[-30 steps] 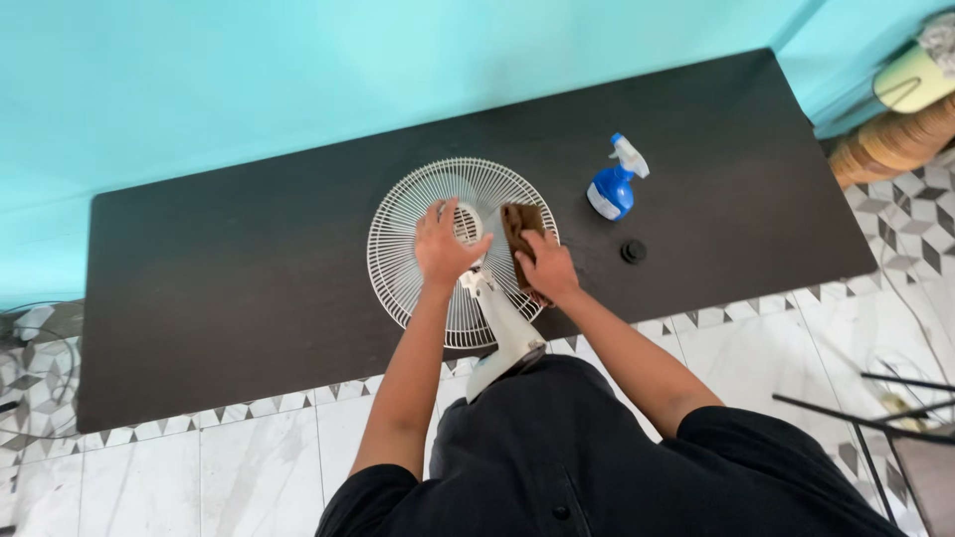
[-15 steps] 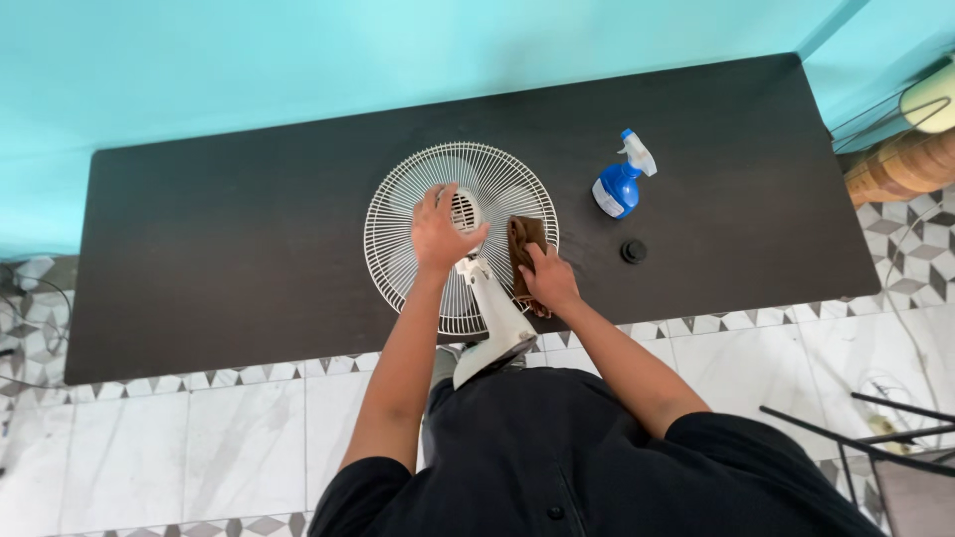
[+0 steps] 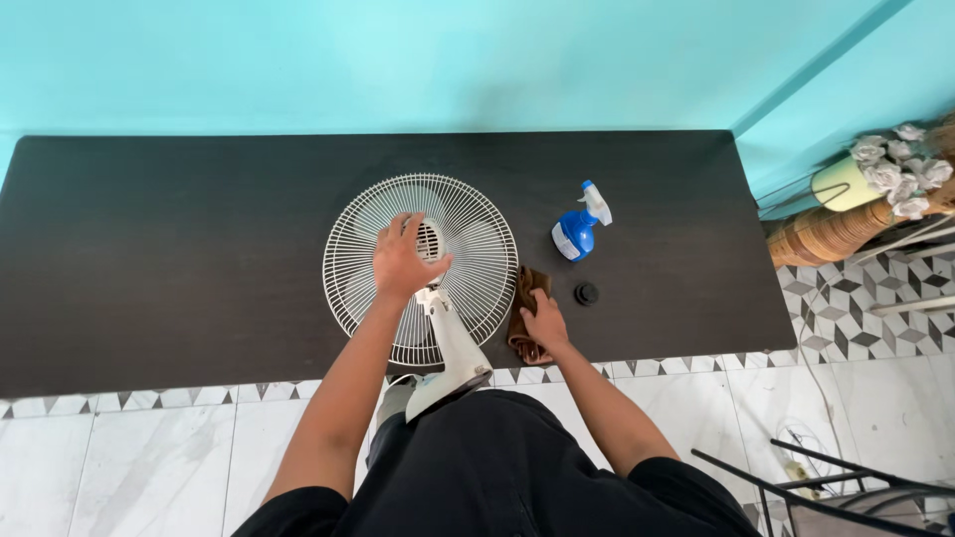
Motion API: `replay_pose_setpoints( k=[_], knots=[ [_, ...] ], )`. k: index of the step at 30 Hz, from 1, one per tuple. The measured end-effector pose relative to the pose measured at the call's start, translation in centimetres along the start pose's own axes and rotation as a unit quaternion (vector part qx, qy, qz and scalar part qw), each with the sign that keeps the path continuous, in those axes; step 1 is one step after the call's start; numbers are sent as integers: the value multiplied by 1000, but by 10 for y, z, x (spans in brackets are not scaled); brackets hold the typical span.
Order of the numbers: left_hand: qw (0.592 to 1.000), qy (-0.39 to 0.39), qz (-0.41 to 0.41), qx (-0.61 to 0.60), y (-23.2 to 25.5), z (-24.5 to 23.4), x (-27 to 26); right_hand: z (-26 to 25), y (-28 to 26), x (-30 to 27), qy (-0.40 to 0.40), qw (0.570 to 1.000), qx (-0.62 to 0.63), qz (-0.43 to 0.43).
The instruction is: The person cleans a white table fan placed on a dark table using a brown cloth and a blue spray bottle. They wipe the fan's front grille and base, then tilt the fan to clean the underside, and finally wipe the table surface.
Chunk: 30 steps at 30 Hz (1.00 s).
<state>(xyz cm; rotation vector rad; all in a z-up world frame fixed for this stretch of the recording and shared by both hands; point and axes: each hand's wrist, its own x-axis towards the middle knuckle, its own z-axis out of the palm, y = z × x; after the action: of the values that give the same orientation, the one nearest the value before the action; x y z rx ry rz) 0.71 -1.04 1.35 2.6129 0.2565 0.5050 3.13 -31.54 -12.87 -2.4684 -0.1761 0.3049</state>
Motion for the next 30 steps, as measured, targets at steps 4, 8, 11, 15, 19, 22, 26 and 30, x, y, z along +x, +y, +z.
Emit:
replay_pose_setpoints(
  k=[4,8,11,15,19,22,26,30],
  knots=[
    [1000,-3,4,21,8,6,-1,-5,-22,25,98,992,45,-64],
    [1000,-5,-5,26,7,1,3,16,-78,32,97,985,47,-131],
    [1000,20,1,19,12,6,3,26,-103,29,50,977,-27,-206],
    [999,47,4,10,14,5,0,30,-109,14,55,963,-60,-255],
    [1000,20,-11,15,15,4,0,15,-92,14,55,961,-67,-264],
    [1000,28,-2,11,13,3,2,8,-74,12,81,962,-49,-256],
    [999,31,7,32,11,7,3,12,-40,2,76,988,-32,-129],
    [1000,25,-3,18,8,10,-1,14,-3,-15,69,996,-14,-51]
  ],
)
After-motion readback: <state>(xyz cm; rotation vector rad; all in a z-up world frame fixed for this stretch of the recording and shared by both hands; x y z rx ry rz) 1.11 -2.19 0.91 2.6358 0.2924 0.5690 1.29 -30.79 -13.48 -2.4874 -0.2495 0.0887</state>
